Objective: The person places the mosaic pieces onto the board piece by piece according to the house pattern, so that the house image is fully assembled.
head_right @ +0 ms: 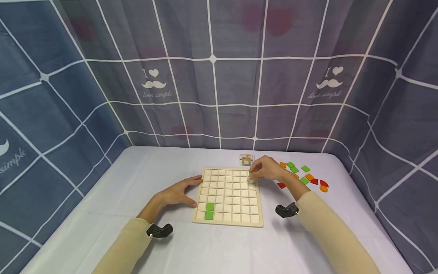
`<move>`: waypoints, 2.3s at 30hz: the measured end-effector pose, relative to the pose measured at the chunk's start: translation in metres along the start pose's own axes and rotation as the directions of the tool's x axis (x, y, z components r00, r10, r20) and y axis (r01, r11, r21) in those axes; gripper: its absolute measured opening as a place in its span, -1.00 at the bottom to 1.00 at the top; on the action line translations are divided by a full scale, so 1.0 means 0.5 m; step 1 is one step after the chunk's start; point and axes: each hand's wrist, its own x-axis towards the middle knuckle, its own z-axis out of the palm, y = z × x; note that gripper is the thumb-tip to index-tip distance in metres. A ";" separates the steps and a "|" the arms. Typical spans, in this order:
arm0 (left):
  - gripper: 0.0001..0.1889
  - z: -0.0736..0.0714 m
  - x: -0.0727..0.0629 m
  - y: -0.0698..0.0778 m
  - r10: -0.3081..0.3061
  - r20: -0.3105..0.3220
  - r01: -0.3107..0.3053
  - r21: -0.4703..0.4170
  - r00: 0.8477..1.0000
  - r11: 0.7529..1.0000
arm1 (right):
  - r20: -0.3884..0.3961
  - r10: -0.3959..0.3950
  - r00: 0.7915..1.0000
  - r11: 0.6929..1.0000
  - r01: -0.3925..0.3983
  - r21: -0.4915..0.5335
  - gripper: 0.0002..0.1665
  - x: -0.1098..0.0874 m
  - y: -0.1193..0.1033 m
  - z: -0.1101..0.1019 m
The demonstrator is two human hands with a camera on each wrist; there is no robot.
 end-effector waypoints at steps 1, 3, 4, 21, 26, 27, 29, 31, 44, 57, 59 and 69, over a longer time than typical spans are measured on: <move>0.07 -0.001 0.000 -0.001 -0.004 0.000 0.004 0.003 1.000 1.000 | 0.011 -0.017 1.000 1.000 0.017 -0.008 -0.82 0.004 -0.006 0.010; 0.07 -0.001 -0.001 -0.003 -0.006 -0.005 0.006 0.001 1.000 1.000 | 0.033 -0.056 0.998 0.998 0.057 -0.019 -0.85 0.012 -0.017 0.032; 0.06 -0.001 -0.002 -0.003 -0.007 -0.007 0.007 0.000 1.000 1.000 | 0.041 -0.075 0.996 0.997 0.076 -0.028 -0.84 0.015 -0.024 0.043; 0.06 0.000 -0.001 0.003 0.006 0.001 -0.006 -0.011 1.000 1.000 | 0.148 -0.209 0.967 0.974 0.192 0.121 -0.89 0.042 -0.086 0.180; 0.06 -0.001 -0.003 0.004 0.015 0.002 -0.015 -0.022 1.000 1.000 | 0.155 -0.232 0.960 0.968 0.213 0.131 -0.87 0.047 -0.090 0.204; 0.06 -0.001 -0.003 0.004 0.016 0.002 -0.016 -0.023 1.000 1.000 | 0.154 -0.237 0.959 0.967 0.219 0.128 -0.87 0.049 -0.091 0.208; 0.06 -0.001 -0.003 0.003 0.014 0.003 -0.014 -0.021 1.000 1.000 | 0.157 -0.245 0.957 0.966 0.226 0.126 -0.87 0.051 -0.092 0.215; 0.05 -0.001 -0.002 0.002 0.010 0.007 -0.010 -0.019 1.000 1.000 | 0.158 -0.252 0.955 0.965 0.236 0.114 -0.87 0.053 -0.095 0.221; 0.05 -0.002 0.001 0.001 0.021 0.011 -0.021 -0.013 1.000 1.000 | 0.119 -0.296 0.948 0.953 0.301 -0.023 -0.93 0.062 -0.109 0.270; 0.04 0.000 0.000 -0.007 0.025 0.002 -0.025 -0.011 1.000 1.000 | 0.081 -0.389 0.918 0.856 0.392 -0.337 -0.87 0.040 -0.125 0.287; 0.04 0.001 0.001 -0.008 0.024 0.001 -0.024 -0.014 1.000 1.000 | 0.080 -0.389 0.918 0.850 0.391 -0.352 -0.87 0.038 -0.126 0.287; 0.05 0.001 0.002 -0.007 0.020 0.000 -0.020 -0.023 1.000 1.000 | 0.108 -0.367 0.924 0.857 0.381 -0.348 -0.70 0.039 -0.124 0.281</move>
